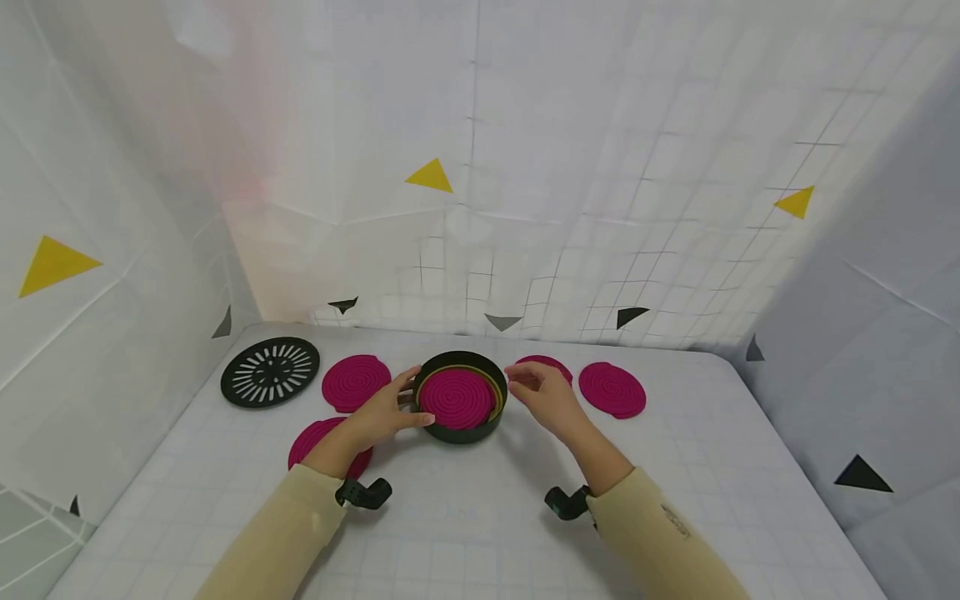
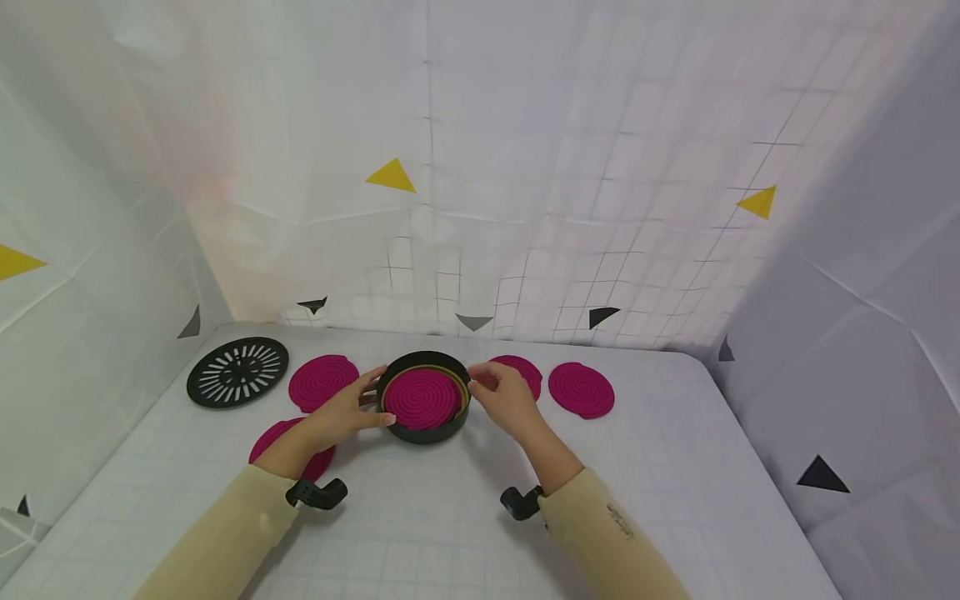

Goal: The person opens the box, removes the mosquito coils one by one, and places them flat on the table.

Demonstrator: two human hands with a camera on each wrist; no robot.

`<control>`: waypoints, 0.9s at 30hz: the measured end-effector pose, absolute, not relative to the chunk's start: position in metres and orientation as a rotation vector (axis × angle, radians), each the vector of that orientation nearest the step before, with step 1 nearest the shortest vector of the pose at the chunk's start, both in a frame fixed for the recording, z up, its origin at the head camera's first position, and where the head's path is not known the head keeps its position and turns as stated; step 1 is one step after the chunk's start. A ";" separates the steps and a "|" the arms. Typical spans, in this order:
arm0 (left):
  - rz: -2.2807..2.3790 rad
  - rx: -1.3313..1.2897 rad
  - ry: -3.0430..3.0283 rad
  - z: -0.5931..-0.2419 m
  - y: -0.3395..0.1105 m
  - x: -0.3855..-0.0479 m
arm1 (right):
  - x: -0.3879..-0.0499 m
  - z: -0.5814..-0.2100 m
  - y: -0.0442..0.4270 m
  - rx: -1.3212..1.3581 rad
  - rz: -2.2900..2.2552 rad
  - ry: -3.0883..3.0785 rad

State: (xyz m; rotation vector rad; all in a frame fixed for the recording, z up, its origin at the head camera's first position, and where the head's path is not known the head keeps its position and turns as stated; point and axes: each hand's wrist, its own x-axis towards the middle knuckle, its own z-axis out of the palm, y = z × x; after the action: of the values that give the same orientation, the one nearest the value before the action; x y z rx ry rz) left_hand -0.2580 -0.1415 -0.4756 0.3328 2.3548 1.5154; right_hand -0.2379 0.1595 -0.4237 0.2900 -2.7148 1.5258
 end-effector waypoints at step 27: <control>1.534 0.324 2.339 -0.473 -0.141 -0.257 | -0.264 -0.430 0.120 0.382 1.475 -2.841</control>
State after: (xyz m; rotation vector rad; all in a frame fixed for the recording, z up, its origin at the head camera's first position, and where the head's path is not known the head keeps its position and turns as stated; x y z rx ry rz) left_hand -0.2571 -0.1410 -0.4733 0.3244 2.3385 1.5335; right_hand -0.2640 0.1204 -0.4299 0.3824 -2.8413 1.4754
